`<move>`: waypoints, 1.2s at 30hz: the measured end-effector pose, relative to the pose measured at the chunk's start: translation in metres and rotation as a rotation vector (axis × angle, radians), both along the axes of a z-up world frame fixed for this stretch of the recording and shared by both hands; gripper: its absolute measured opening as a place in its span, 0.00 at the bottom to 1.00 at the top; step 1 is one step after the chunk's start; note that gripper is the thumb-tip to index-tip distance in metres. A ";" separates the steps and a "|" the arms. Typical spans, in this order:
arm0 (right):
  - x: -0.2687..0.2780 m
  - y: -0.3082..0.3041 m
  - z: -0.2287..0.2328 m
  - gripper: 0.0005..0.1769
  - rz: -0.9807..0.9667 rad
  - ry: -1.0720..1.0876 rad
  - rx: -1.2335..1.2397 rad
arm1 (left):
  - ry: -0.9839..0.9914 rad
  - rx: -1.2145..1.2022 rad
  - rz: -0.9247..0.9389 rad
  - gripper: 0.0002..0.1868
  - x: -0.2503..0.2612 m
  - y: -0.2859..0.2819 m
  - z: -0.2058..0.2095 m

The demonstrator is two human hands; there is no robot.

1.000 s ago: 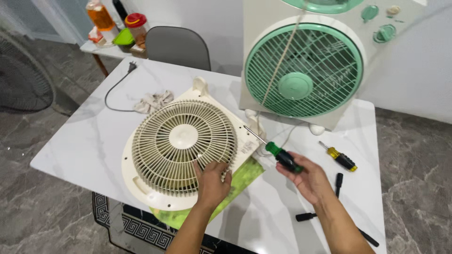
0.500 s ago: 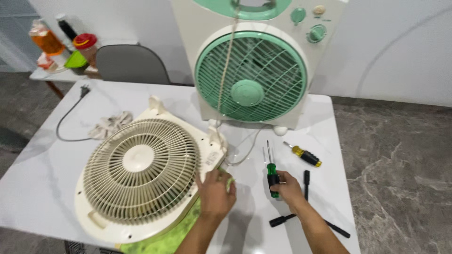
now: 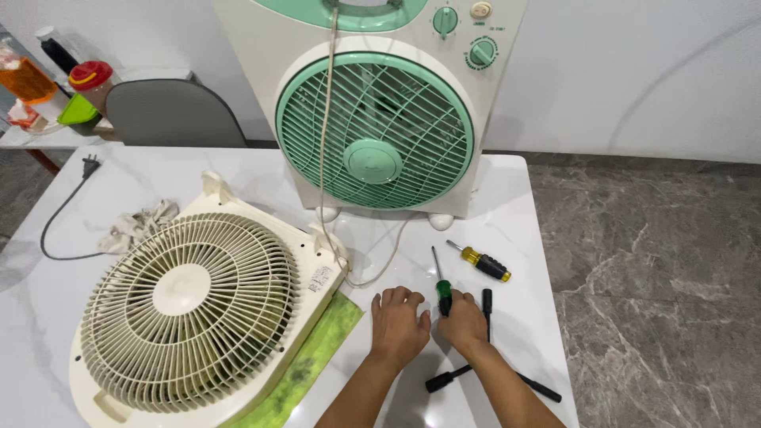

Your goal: The person uses a screwdriver to remove screws from the front grille of a small electric fan, then wipes the fan housing with a cloth. The person then moves to a larger standing fan and begins unscrewing its front grille. The video ends before the task is completed.

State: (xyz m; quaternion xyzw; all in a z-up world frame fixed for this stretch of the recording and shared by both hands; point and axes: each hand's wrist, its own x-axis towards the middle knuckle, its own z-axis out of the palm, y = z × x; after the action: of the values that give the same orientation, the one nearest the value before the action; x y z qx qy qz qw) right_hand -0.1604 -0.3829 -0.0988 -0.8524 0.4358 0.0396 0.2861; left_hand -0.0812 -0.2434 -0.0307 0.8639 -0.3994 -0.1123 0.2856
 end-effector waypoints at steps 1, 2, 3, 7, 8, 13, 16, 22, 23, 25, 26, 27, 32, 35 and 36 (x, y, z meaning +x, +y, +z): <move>0.000 0.000 0.001 0.27 0.009 0.011 -0.011 | 0.002 -0.004 0.002 0.16 0.000 -0.001 0.000; 0.000 0.000 0.002 0.27 0.018 0.021 -0.022 | 0.004 -0.008 0.005 0.16 0.000 -0.002 0.000; 0.002 0.000 0.003 0.26 0.031 0.029 -0.034 | 0.004 -0.013 0.011 0.16 0.001 -0.002 0.000; 0.005 -0.001 0.011 0.33 0.075 0.090 -0.049 | 0.001 -0.049 0.037 0.16 0.006 0.006 0.007; 0.006 -0.001 0.014 0.36 0.088 0.111 -0.060 | 0.002 -0.060 0.043 0.15 0.007 0.010 0.009; 0.028 0.013 0.049 0.38 0.172 0.013 -0.171 | -0.115 -0.217 0.119 0.15 0.025 0.053 0.032; 0.056 0.042 0.079 0.32 0.277 -0.212 -0.184 | -0.183 -0.262 0.210 0.14 0.041 0.105 0.050; 0.112 0.133 0.138 0.21 0.583 -0.543 -0.072 | -0.288 -0.299 0.565 0.15 0.085 0.243 0.085; 0.120 0.150 0.144 0.20 0.620 -0.542 -0.045 | -0.289 -0.293 0.637 0.16 0.092 0.267 0.085; 0.134 0.184 0.152 0.19 0.707 -0.560 0.006 | -0.318 -0.273 0.748 0.17 0.106 0.312 0.080; 0.140 0.201 0.155 0.18 0.757 -0.579 0.031 | -0.347 -0.258 0.787 0.17 0.113 0.335 0.076; 0.145 0.217 0.157 0.17 0.801 -0.599 0.053 | -0.375 -0.245 0.821 0.18 0.119 0.357 0.070; 0.173 0.290 0.164 0.17 0.948 -0.607 -0.111 | -0.045 -0.124 1.072 0.26 0.158 0.440 0.029; 0.189 0.320 0.168 0.17 0.928 -0.577 -0.163 | 0.266 -0.216 1.139 0.33 0.179 0.465 0.001; 0.194 0.328 0.168 0.17 0.911 -0.565 -0.173 | 0.378 -0.269 1.158 0.35 0.182 0.469 -0.009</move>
State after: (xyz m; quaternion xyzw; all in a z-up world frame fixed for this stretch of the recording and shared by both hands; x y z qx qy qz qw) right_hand 0.0332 -0.0547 0.0690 -0.9530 -0.0702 -0.1070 0.2747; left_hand 0.1010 0.2256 -0.0401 0.8619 0.1804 -0.0389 0.4722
